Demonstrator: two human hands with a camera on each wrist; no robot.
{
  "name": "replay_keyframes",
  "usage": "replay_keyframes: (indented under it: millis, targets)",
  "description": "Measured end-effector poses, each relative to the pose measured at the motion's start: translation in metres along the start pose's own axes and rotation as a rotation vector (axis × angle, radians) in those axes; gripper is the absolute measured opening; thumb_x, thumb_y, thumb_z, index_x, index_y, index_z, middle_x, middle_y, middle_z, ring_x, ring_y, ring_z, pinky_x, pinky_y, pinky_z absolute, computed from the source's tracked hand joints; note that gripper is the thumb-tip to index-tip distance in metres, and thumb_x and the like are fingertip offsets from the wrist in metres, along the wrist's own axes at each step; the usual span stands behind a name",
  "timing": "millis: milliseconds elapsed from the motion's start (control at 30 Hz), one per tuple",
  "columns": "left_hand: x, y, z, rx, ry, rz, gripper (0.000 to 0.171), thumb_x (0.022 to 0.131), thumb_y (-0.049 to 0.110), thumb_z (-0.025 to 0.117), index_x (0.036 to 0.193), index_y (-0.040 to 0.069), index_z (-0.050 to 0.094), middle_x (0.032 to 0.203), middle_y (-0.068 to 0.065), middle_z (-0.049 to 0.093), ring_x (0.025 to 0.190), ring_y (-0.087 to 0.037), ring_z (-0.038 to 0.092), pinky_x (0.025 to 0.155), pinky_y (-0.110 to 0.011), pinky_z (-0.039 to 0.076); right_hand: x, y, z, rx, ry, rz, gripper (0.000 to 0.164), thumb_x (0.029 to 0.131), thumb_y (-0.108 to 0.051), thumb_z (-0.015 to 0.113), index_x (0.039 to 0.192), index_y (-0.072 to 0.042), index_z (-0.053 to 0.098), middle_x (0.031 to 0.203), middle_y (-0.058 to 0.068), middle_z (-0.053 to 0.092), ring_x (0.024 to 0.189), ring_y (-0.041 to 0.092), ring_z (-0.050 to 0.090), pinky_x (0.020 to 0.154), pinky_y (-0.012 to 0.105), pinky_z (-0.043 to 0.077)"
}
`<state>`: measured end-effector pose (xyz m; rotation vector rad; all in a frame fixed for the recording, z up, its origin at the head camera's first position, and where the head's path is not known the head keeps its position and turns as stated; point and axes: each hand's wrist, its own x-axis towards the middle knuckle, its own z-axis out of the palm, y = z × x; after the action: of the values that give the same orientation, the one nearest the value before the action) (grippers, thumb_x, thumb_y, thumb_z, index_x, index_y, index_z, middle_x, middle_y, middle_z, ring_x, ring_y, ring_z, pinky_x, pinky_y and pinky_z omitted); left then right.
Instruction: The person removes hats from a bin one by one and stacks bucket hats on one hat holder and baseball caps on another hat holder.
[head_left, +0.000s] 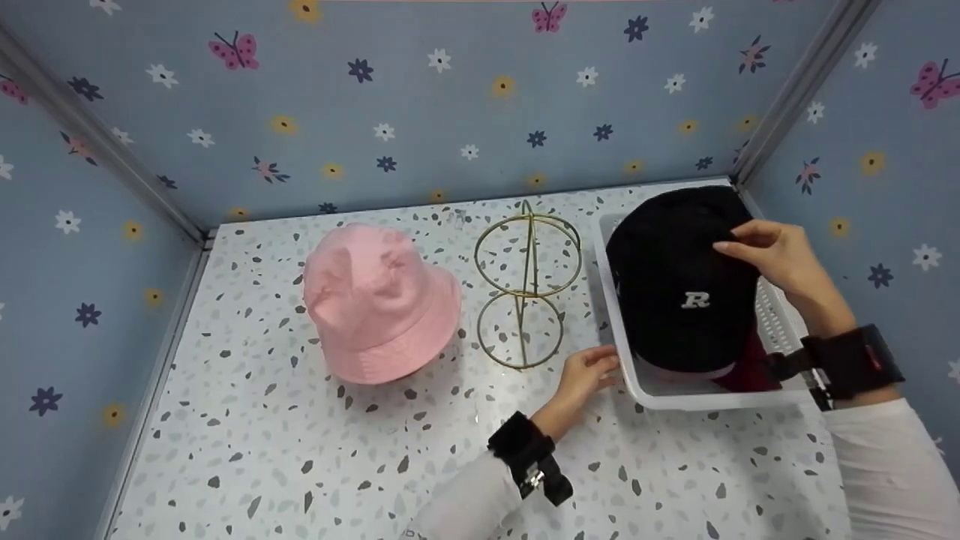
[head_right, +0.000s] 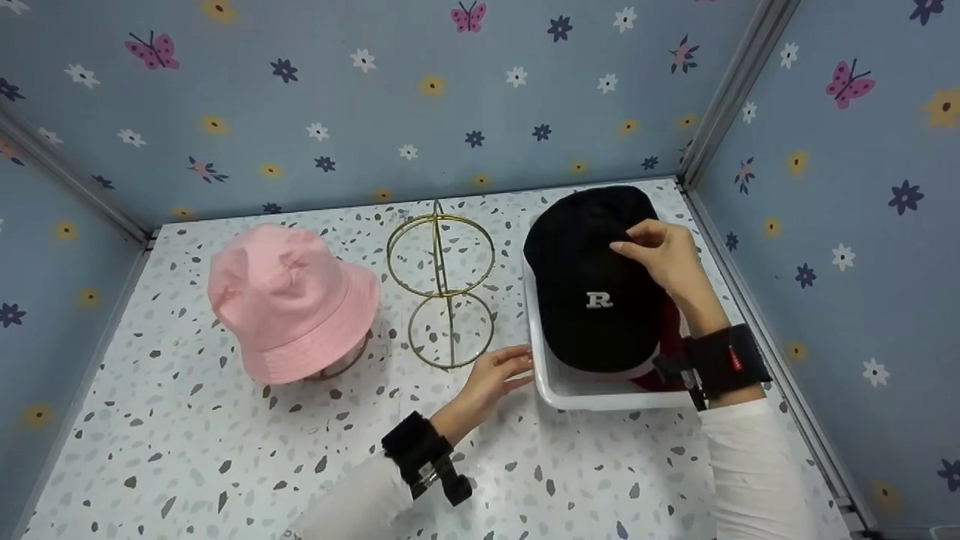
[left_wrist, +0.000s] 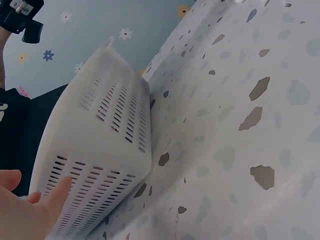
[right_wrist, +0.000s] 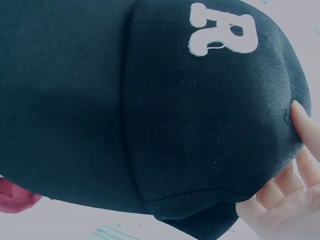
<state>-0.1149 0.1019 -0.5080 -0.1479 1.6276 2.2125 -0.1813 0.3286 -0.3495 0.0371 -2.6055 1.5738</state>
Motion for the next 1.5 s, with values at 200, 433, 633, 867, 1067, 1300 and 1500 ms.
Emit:
replay_keyframes:
  millis: [200,433,633,867,1067,1300,1500]
  targets:
    - [0.000,0.014,-0.006,0.001,0.025,0.058,0.035,0.083,0.000,0.052,0.115,-0.013,0.050,0.113,-0.024,0.054,0.101,-0.026,0.056,0.084,-0.032,0.047,-0.004,-0.014,-0.007,0.025,0.033,0.013,0.008,0.077,-0.012,0.068,0.081,-0.019,0.067,0.070,-0.018,0.060,0.067,0.001,0.047,0.056,0.013,0.037]
    - [-0.003,0.029,-0.013,0.019,0.004,0.124,0.040,0.083,0.008,0.056,0.119,-0.007,0.049,0.115,-0.019,0.055,0.096,-0.018,0.057,0.082,-0.033,0.047,-0.012,-0.027,-0.006,0.140,0.011,-0.006,0.005,0.078,-0.009,0.066,0.082,-0.010,0.067,0.070,-0.012,0.061,0.070,0.005,0.050,0.061,0.014,0.040]
    - [-0.010,0.038,-0.016,-0.108,-0.051,0.133,0.047,0.082,0.005,0.058,0.125,-0.007,0.042,0.114,-0.017,0.055,0.094,-0.017,0.057,0.083,-0.031,0.047,-0.018,-0.035,-0.001,0.337,0.003,-0.025,0.006,0.077,-0.002,0.066,0.079,-0.007,0.067,0.068,-0.006,0.062,0.066,0.006,0.052,0.059,0.014,0.042]
    - [-0.019,0.048,-0.019,-0.211,-0.067,0.130,0.036,0.081,-0.002,0.058,0.115,-0.010,0.049,0.105,-0.018,0.060,0.079,-0.016,0.061,0.072,-0.030,0.051,-0.022,-0.041,0.009,0.421,-0.023,-0.039,0.005,0.076,-0.003,0.067,0.081,-0.003,0.067,0.070,-0.002,0.063,0.067,0.008,0.055,0.061,0.016,0.044]
    - [-0.027,0.054,-0.027,-0.234,-0.068,0.155,0.029,0.081,-0.005,0.058,0.109,-0.009,0.052,0.094,-0.011,0.064,0.072,-0.015,0.062,0.066,-0.029,0.052,-0.024,-0.041,0.015,0.506,-0.055,-0.011,0.005,0.078,0.000,0.064,0.082,-0.003,0.066,0.072,0.000,0.063,0.070,0.010,0.056,0.062,0.016,0.045]
    - [-0.035,0.061,-0.034,-0.286,-0.084,0.198,0.027,0.081,-0.008,0.056,0.107,-0.009,0.052,0.091,-0.007,0.063,0.075,-0.016,0.062,0.066,-0.029,0.052,-0.024,-0.044,0.022,0.584,-0.062,0.032,0.009,0.079,0.001,0.062,0.086,-0.003,0.067,0.076,0.001,0.063,0.073,0.011,0.057,0.063,0.017,0.046]
    - [-0.040,0.066,-0.040,-0.304,-0.071,0.202,0.029,0.080,-0.008,0.056,0.108,-0.010,0.051,0.094,-0.010,0.063,0.081,-0.019,0.061,0.070,-0.030,0.051,-0.025,-0.043,0.026,0.615,-0.065,-0.004,0.016,0.079,0.004,0.061,0.094,-0.001,0.065,0.080,0.003,0.063,0.075,0.012,0.057,0.064,0.017,0.046]
